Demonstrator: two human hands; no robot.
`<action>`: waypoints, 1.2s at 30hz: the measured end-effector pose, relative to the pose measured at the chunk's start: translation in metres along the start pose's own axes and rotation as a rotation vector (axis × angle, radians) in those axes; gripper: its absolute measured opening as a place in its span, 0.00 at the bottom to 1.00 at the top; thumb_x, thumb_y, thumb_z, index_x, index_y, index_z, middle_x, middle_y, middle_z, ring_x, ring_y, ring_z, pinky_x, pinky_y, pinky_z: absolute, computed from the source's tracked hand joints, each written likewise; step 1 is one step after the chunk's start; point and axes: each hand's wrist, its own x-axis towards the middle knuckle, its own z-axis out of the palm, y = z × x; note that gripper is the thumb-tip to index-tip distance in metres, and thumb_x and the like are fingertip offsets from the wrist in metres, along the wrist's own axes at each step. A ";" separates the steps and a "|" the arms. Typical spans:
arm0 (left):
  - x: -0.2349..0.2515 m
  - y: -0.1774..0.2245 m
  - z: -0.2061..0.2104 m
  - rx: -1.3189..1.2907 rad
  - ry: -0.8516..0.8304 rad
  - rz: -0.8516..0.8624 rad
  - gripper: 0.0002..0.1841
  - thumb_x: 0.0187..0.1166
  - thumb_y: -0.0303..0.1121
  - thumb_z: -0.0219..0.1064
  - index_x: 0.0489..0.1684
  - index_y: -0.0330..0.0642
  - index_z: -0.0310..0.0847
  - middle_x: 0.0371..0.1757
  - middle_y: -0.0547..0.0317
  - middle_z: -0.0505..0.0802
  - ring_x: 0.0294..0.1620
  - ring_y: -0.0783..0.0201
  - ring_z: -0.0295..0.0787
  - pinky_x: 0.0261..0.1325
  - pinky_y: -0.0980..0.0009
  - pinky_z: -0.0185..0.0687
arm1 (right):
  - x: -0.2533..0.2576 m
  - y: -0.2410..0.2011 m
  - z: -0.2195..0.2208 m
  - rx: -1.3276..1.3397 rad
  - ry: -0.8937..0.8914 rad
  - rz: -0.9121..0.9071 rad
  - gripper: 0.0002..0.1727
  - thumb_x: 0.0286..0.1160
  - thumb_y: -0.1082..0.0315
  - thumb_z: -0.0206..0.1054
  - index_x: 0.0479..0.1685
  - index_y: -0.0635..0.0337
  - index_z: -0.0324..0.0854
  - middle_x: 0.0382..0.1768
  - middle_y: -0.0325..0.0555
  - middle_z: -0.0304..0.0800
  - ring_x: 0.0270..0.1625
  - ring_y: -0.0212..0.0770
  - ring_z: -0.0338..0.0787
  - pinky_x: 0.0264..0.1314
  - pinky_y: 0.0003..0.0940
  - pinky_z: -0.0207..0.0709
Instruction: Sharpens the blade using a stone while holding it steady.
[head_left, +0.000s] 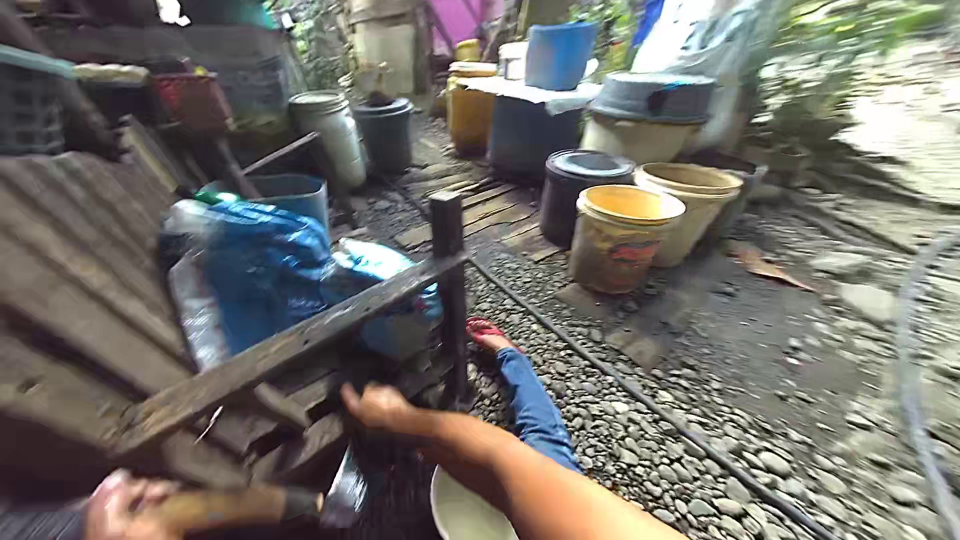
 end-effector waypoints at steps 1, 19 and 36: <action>-0.005 0.002 0.003 -0.009 0.025 0.029 0.07 0.84 0.25 0.56 0.35 0.43 0.73 0.15 0.76 0.80 0.15 0.77 0.80 0.25 0.77 0.85 | 0.011 -0.003 -0.007 0.033 -0.004 0.063 0.38 0.88 0.59 0.58 0.96 0.52 0.49 0.72 0.75 0.79 0.70 0.72 0.84 0.68 0.69 0.77; -0.006 0.002 0.008 0.012 0.187 0.105 0.06 0.76 0.19 0.63 0.31 0.39 0.74 0.12 0.69 0.81 0.10 0.72 0.81 0.20 0.75 0.85 | -0.020 0.007 0.015 -0.212 -0.140 -0.089 0.34 0.95 0.55 0.43 0.98 0.47 0.43 0.74 0.79 0.73 0.63 0.76 0.86 0.64 0.68 0.77; -0.005 -0.002 0.005 -0.045 0.155 0.151 0.07 0.73 0.18 0.61 0.30 0.41 0.72 0.11 0.69 0.81 0.09 0.71 0.81 0.19 0.75 0.85 | 0.022 0.008 -0.010 -0.151 -0.058 0.080 0.34 0.95 0.53 0.41 0.97 0.51 0.45 0.73 0.73 0.79 0.71 0.70 0.84 0.71 0.65 0.75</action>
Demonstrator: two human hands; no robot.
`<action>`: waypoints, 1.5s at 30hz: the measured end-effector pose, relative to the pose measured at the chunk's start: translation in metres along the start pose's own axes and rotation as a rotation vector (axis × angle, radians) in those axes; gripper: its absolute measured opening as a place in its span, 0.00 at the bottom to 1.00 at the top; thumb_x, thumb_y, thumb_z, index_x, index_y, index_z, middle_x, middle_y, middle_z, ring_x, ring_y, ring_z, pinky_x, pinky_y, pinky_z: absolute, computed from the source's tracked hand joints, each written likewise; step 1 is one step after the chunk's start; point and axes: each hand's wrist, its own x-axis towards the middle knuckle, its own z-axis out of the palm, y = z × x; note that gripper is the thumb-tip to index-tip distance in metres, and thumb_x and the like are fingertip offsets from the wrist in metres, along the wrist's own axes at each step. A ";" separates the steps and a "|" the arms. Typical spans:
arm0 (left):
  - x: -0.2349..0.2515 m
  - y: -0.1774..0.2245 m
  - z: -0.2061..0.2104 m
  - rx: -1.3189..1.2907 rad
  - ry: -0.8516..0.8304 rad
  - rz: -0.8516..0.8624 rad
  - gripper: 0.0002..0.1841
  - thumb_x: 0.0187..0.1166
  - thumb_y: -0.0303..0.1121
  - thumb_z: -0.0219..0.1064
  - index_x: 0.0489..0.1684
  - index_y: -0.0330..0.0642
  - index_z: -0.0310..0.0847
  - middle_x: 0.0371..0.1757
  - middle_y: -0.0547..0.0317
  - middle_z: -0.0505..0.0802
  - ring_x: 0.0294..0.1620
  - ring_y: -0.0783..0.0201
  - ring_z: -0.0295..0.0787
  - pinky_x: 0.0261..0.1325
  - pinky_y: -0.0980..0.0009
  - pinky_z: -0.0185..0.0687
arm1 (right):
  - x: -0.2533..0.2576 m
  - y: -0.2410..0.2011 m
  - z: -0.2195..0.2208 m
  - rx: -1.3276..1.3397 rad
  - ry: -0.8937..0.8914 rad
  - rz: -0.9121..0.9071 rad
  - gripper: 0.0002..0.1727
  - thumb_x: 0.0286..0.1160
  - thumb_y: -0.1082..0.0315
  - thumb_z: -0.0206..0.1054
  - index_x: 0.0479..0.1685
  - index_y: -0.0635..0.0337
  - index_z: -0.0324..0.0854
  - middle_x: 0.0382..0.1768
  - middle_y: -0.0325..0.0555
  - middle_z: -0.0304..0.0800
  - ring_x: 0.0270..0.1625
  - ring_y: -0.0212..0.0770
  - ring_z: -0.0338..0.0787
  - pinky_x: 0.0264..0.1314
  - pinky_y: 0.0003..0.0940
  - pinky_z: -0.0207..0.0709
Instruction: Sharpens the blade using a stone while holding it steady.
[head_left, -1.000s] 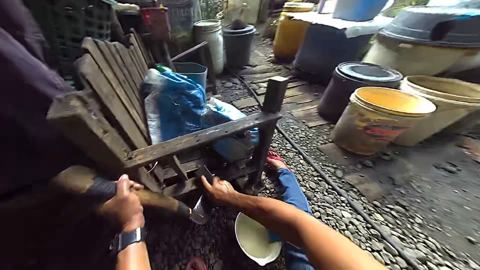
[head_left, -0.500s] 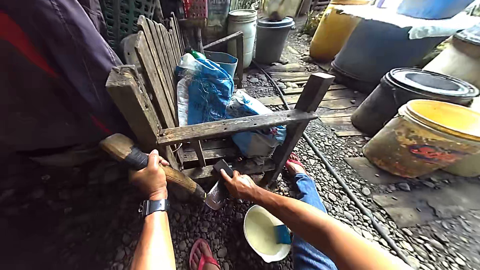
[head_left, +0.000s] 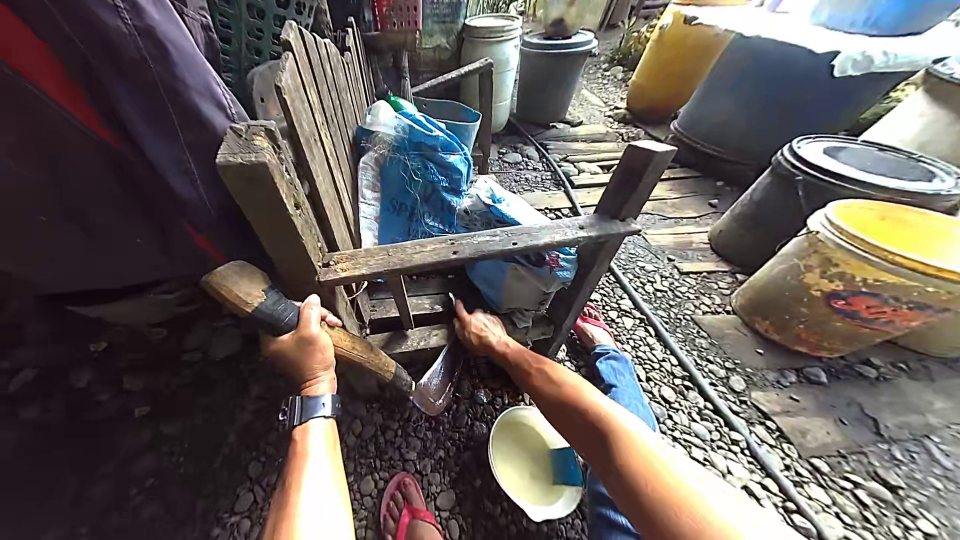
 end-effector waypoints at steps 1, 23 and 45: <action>0.000 0.001 0.000 -0.005 0.000 0.007 0.07 0.73 0.18 0.61 0.29 0.41 0.72 0.10 0.69 0.81 0.09 0.71 0.81 0.18 0.74 0.85 | 0.005 -0.002 -0.002 0.008 -0.001 0.030 0.34 0.95 0.52 0.40 0.97 0.51 0.45 0.73 0.72 0.79 0.72 0.69 0.83 0.72 0.63 0.74; -0.006 0.006 0.001 0.029 0.047 -0.029 0.08 0.73 0.17 0.62 0.30 0.40 0.71 0.10 0.68 0.80 0.09 0.71 0.81 0.18 0.74 0.85 | -0.025 -0.020 0.017 -0.011 -0.015 -0.065 0.34 0.95 0.58 0.44 0.98 0.52 0.41 0.74 0.78 0.74 0.68 0.74 0.84 0.68 0.66 0.77; -0.003 0.002 -0.006 0.016 0.082 -0.083 0.06 0.76 0.18 0.62 0.32 0.38 0.73 0.12 0.68 0.81 0.10 0.72 0.81 0.18 0.75 0.86 | -0.050 -0.018 0.034 -0.058 -0.092 -0.139 0.35 0.95 0.57 0.44 0.99 0.47 0.38 0.75 0.79 0.71 0.64 0.76 0.85 0.65 0.67 0.78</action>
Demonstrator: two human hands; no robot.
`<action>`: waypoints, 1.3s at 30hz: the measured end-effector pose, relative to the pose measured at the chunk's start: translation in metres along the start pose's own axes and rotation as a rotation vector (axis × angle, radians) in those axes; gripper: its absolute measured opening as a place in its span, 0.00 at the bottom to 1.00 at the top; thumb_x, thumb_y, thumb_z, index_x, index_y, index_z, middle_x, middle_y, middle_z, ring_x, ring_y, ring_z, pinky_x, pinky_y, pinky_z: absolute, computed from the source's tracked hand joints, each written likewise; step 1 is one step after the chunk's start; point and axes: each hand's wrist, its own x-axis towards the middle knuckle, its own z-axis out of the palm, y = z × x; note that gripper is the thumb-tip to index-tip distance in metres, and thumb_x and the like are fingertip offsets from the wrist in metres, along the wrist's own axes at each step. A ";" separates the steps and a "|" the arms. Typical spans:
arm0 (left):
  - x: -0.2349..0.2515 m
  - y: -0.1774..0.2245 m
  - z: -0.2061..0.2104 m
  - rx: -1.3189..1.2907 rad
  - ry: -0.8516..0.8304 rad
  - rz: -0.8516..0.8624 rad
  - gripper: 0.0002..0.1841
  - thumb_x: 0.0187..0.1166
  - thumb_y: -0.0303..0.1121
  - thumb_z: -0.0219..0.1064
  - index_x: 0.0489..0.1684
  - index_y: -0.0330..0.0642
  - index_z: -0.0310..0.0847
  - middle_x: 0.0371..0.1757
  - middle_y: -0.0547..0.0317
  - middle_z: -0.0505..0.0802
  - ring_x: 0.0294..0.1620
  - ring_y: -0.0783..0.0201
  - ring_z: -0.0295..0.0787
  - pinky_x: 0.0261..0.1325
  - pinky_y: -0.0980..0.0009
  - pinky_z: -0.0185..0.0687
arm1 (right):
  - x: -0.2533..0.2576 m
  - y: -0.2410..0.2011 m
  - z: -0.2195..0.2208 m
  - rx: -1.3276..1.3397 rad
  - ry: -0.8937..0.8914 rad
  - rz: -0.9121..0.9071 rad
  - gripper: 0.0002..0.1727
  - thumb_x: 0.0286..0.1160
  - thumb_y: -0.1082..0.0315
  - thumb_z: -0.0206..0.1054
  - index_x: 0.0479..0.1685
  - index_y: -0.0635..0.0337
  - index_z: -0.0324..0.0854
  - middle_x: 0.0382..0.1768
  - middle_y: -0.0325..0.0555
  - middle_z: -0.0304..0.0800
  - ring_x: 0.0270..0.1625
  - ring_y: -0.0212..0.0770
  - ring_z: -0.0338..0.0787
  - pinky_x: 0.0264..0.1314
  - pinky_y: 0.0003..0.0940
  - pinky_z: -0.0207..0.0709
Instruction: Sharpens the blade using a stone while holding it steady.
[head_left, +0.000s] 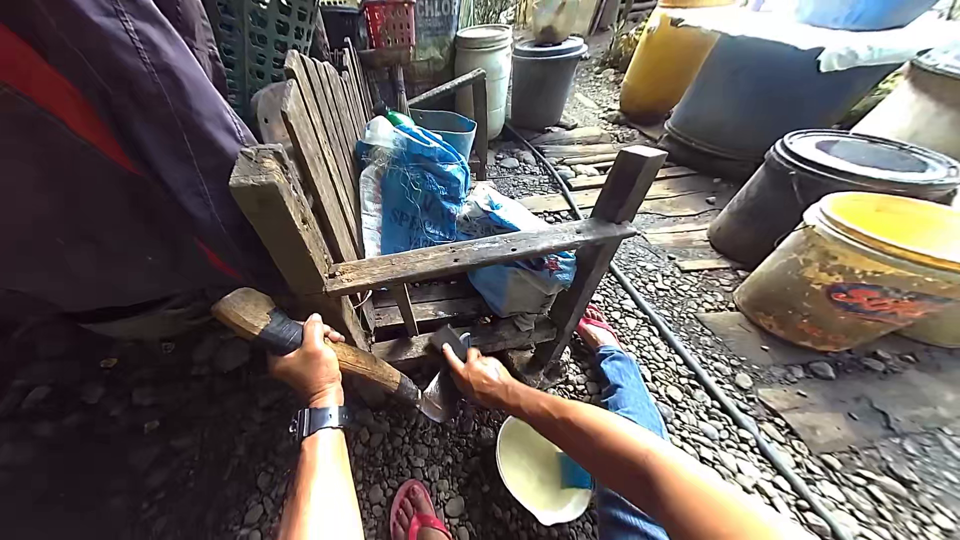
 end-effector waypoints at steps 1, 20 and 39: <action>-0.001 0.001 -0.001 -0.015 -0.012 0.014 0.07 0.75 0.17 0.62 0.31 0.39 0.73 0.11 0.68 0.81 0.09 0.71 0.81 0.18 0.75 0.85 | 0.011 0.003 -0.009 0.039 0.041 0.044 0.35 0.95 0.57 0.44 0.99 0.48 0.39 0.75 0.79 0.72 0.66 0.76 0.85 0.66 0.67 0.78; -0.006 0.004 0.008 -0.061 -0.074 0.098 0.09 0.71 0.16 0.62 0.28 0.42 0.72 0.10 0.70 0.81 0.09 0.73 0.81 0.18 0.77 0.84 | 0.012 0.009 -0.011 -0.078 0.057 0.028 0.34 0.95 0.54 0.42 0.98 0.50 0.43 0.73 0.79 0.74 0.63 0.75 0.86 0.64 0.66 0.78; -0.013 0.009 0.009 -0.046 -0.129 0.130 0.09 0.71 0.17 0.61 0.28 0.43 0.72 0.11 0.71 0.82 0.10 0.73 0.82 0.19 0.77 0.85 | 0.044 -0.002 -0.039 -0.001 0.067 0.142 0.34 0.95 0.55 0.40 0.97 0.54 0.44 0.75 0.73 0.76 0.74 0.70 0.82 0.73 0.63 0.75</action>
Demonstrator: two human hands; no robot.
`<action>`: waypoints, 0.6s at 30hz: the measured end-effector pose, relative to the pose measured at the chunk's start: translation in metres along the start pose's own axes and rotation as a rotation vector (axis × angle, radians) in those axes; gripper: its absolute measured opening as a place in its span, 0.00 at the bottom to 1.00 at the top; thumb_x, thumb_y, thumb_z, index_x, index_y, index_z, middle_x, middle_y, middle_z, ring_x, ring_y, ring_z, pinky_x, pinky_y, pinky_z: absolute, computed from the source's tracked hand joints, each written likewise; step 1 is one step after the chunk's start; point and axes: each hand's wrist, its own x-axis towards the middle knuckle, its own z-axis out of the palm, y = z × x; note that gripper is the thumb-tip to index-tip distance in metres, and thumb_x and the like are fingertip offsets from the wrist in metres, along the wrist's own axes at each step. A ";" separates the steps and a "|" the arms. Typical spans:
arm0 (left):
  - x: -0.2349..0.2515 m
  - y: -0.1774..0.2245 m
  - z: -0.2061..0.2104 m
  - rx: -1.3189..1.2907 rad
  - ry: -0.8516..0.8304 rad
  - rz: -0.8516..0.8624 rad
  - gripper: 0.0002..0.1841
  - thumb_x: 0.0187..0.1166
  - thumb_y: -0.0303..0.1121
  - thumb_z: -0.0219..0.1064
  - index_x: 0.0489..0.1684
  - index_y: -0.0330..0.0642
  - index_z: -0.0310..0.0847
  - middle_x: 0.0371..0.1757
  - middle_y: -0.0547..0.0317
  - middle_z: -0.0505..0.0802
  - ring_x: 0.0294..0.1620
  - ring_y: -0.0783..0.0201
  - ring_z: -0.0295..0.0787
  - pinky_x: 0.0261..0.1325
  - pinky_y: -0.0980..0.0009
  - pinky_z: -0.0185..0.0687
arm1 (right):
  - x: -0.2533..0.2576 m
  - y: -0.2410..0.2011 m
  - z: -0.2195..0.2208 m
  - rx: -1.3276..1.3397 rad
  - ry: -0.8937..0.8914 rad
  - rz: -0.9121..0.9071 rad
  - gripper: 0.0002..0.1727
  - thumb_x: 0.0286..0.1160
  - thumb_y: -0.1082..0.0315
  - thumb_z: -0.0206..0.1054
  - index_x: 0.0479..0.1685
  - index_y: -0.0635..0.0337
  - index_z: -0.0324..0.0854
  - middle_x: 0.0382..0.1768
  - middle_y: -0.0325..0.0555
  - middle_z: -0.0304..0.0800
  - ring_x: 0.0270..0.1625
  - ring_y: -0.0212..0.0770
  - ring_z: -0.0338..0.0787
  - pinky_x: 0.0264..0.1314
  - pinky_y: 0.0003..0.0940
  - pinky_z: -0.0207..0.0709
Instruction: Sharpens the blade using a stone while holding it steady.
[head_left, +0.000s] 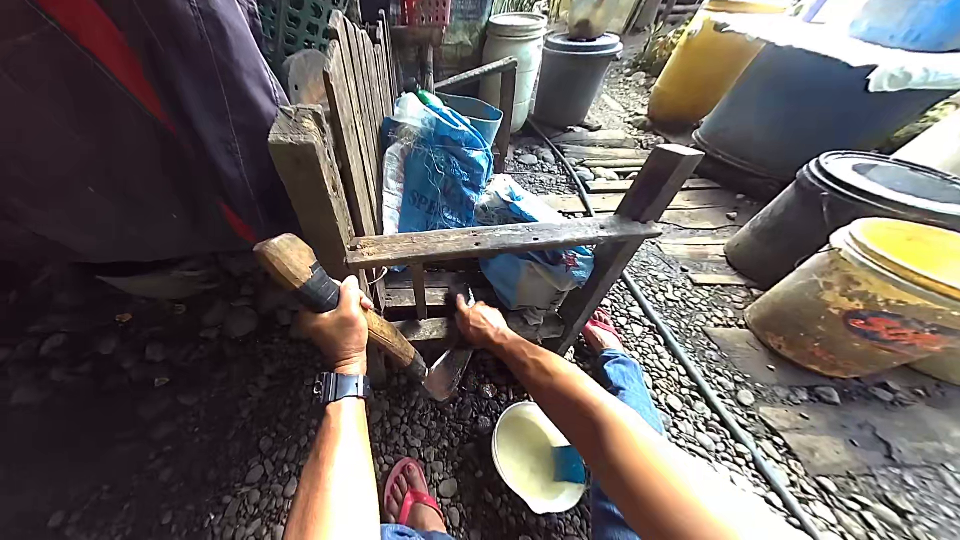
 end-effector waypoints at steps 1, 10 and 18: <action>0.000 0.001 0.000 0.001 0.002 0.004 0.08 0.71 0.17 0.61 0.28 0.42 0.72 0.11 0.70 0.82 0.10 0.73 0.82 0.19 0.76 0.85 | 0.003 -0.002 -0.001 0.007 0.004 0.028 0.34 0.95 0.55 0.39 0.97 0.54 0.44 0.76 0.72 0.76 0.75 0.68 0.82 0.74 0.62 0.75; 0.003 -0.002 -0.001 0.015 0.034 -0.034 0.09 0.72 0.16 0.61 0.28 0.42 0.71 0.10 0.70 0.81 0.10 0.73 0.81 0.19 0.77 0.84 | -0.028 -0.004 0.016 -0.020 -0.051 -0.118 0.34 0.95 0.57 0.43 0.98 0.50 0.42 0.75 0.77 0.74 0.69 0.73 0.83 0.69 0.66 0.76; 0.003 -0.002 -0.003 0.016 0.056 -0.051 0.09 0.72 0.15 0.62 0.29 0.40 0.71 0.09 0.69 0.81 0.09 0.73 0.80 0.17 0.77 0.84 | -0.058 -0.001 0.039 -0.054 -0.110 -0.171 0.35 0.95 0.57 0.43 0.99 0.49 0.39 0.73 0.79 0.72 0.65 0.74 0.85 0.66 0.65 0.77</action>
